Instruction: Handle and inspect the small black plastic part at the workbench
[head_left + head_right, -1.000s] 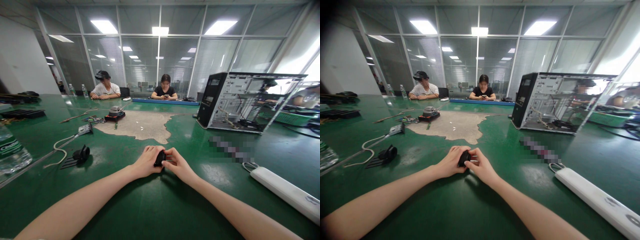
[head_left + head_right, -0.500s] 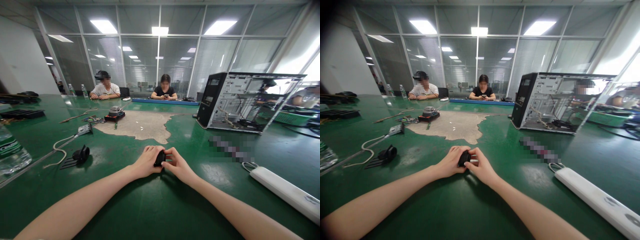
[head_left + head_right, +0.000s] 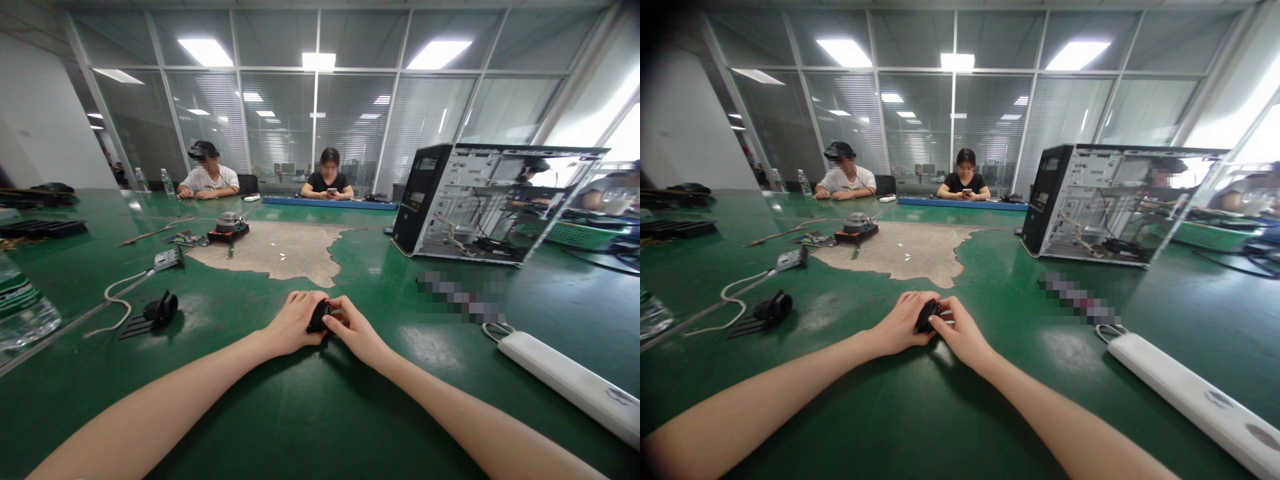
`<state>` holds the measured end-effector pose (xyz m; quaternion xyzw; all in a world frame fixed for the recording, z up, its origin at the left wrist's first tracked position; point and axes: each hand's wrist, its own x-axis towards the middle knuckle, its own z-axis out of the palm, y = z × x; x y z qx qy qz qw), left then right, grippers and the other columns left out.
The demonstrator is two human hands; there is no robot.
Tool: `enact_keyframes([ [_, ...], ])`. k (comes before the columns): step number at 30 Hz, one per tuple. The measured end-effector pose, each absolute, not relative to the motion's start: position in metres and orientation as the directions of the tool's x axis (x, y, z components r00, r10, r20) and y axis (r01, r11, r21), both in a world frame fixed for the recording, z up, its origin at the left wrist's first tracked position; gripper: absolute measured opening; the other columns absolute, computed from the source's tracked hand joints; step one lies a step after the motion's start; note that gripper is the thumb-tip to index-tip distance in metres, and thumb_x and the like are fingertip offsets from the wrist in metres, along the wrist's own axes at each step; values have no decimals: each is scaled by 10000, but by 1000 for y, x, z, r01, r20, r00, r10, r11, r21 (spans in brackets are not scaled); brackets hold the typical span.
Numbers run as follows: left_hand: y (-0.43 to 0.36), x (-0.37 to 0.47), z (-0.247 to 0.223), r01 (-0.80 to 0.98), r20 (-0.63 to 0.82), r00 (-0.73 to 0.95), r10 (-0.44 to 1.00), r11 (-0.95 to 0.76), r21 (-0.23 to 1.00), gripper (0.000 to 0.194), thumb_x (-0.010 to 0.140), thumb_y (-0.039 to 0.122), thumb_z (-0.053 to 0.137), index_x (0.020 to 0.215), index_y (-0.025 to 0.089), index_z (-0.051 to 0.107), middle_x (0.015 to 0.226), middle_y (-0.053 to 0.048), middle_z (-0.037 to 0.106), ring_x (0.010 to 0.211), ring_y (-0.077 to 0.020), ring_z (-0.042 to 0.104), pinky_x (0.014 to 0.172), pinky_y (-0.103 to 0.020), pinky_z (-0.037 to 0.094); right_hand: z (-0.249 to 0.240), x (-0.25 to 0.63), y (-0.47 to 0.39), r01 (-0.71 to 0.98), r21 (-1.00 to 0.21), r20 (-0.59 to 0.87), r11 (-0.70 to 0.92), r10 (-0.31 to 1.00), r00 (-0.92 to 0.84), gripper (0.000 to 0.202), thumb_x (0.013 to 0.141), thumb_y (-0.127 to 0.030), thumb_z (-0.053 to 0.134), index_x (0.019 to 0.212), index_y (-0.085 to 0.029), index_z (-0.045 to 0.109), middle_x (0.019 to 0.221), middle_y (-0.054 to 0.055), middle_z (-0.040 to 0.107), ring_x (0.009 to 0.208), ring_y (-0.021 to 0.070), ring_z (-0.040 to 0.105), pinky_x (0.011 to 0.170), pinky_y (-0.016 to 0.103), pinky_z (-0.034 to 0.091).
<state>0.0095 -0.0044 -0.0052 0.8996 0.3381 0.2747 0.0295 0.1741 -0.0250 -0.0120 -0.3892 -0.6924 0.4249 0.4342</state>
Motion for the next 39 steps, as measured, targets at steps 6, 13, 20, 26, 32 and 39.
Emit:
enact_keyframes([
  [6, -5, 10, -3, 582, 469, 623, 626, -771, 257, 575, 623, 208, 585, 1136, 224, 325, 1069, -40, 501, 985, -227, 457, 886, -382, 302, -11, 174, -29, 94, -928, 310, 360, 888, -339, 200, 762, -297, 549, 909, -224, 435, 923, 4, 512, 864, 139, 551, 720, 273, 501],
  [13, -4, 9, -5, 588, 471, 614, 634, -765, 263, 577, 632, 229, 594, 1143, 230, 326, 1066, -42, 506, 991, -233, 460, 886, -388, 302, -15, 174, -21, 133, -933, 290, 334, 919, -269, 205, 766, -309, 535, 923, -208, 450, 951, 22, 520, 840, 139, 554, 709, 287, 497],
  [20, -5, 9, -4, 589, 472, 618, 629, -768, 252, 582, 619, 221, 596, 1137, 217, 330, 1053, -42, 507, 977, -229, 461, 882, -384, 303, -13, 175, -24, 117, -930, 293, 347, 897, -331, 223, 740, -305, 572, 906, -212, 457, 935, 18, 522, 899, 156, 542, 726, 288, 497],
  [26, -5, 9, -5, 593, 485, 609, 628, -766, 248, 558, 642, 237, 588, 1136, 221, 328, 1069, -46, 504, 993, -231, 459, 887, -388, 304, -13, 174, -25, 85, -931, 314, 354, 899, -305, 167, 774, -335, 526, 870, -218, 456, 884, -3, 511, 837, 133, 547, 695, 262, 494],
  [32, -5, 8, -5, 591, 473, 614, 632, -765, 255, 576, 633, 225, 594, 1143, 227, 327, 1083, -50, 501, 1002, -240, 457, 887, -395, 305, -15, 174, -21, 131, -942, 267, 309, 926, -266, 232, 753, -327, 547, 934, -208, 464, 977, 32, 526, 852, 145, 553, 720, 292, 490],
  [39, -6, 8, -4, 588, 475, 622, 623, -772, 243, 584, 624, 209, 587, 1143, 217, 320, 1071, -44, 503, 986, -232, 458, 888, -384, 300, -11, 174, -27, 85, -927, 323, 366, 892, -315, 214, 725, -296, 587, 870, -223, 448, 907, 7, 512, 921, 164, 534, 699, 272, 498],
])
